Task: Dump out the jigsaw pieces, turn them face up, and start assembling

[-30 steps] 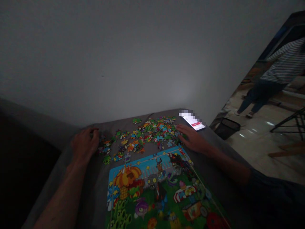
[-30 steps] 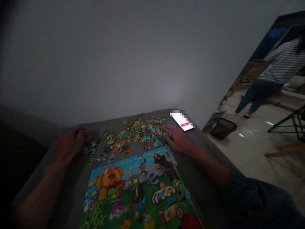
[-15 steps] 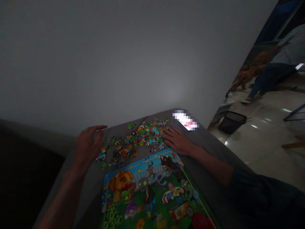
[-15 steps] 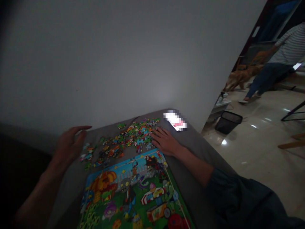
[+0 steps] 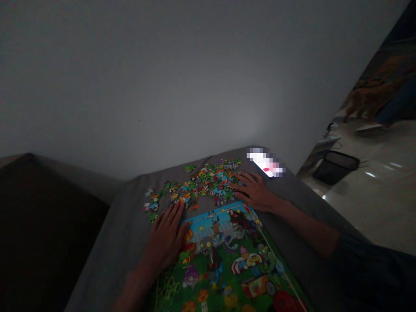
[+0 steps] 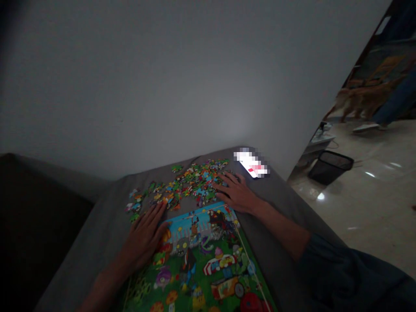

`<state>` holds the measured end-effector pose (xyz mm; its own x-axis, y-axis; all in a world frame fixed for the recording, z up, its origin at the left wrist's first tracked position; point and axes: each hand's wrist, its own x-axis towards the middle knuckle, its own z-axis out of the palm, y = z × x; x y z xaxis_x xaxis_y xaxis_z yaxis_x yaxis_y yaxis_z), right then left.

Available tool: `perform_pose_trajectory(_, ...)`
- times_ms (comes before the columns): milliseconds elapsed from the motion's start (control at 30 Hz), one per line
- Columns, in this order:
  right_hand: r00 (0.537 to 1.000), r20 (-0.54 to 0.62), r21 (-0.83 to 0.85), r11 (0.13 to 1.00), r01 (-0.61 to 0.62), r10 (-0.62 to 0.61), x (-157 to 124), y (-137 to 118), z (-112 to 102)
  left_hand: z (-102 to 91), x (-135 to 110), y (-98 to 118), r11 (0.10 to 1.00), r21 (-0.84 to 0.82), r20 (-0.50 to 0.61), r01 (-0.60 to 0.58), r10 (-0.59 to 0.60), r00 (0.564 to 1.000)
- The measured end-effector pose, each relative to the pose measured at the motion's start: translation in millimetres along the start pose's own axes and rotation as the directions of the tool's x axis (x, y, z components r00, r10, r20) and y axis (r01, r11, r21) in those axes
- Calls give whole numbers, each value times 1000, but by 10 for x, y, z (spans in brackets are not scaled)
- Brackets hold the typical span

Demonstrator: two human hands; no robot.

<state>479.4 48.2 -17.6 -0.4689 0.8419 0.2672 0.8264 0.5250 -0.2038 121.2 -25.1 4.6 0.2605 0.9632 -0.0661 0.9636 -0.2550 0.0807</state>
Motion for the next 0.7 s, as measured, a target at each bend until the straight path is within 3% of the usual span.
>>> perform_pose_trajectory(167,997,-24,112,992,-64,67,-1,41,-120,130,45,-99,999,13,-197,-38,40,980)
perform_pose_trajectory(300,988,-52,155,979,-133,142,199,81,-271,280,-12,-36,975,24,-318,-221,217,923)
perform_pose_trajectory(467,988,63,38,989,-146,143,736,111,-212,343,-101,175,882,-41,-292,-470,439,849)
perform_pose_trajectory(600,971,151,-55,982,-180,187,1056,109,31,289,-126,251,852,-99,-186,-514,492,851)
perform_pose_trajectory(700,960,177,-116,973,-199,217,1175,92,176,270,-138,275,853,-134,-180,-504,479,859)
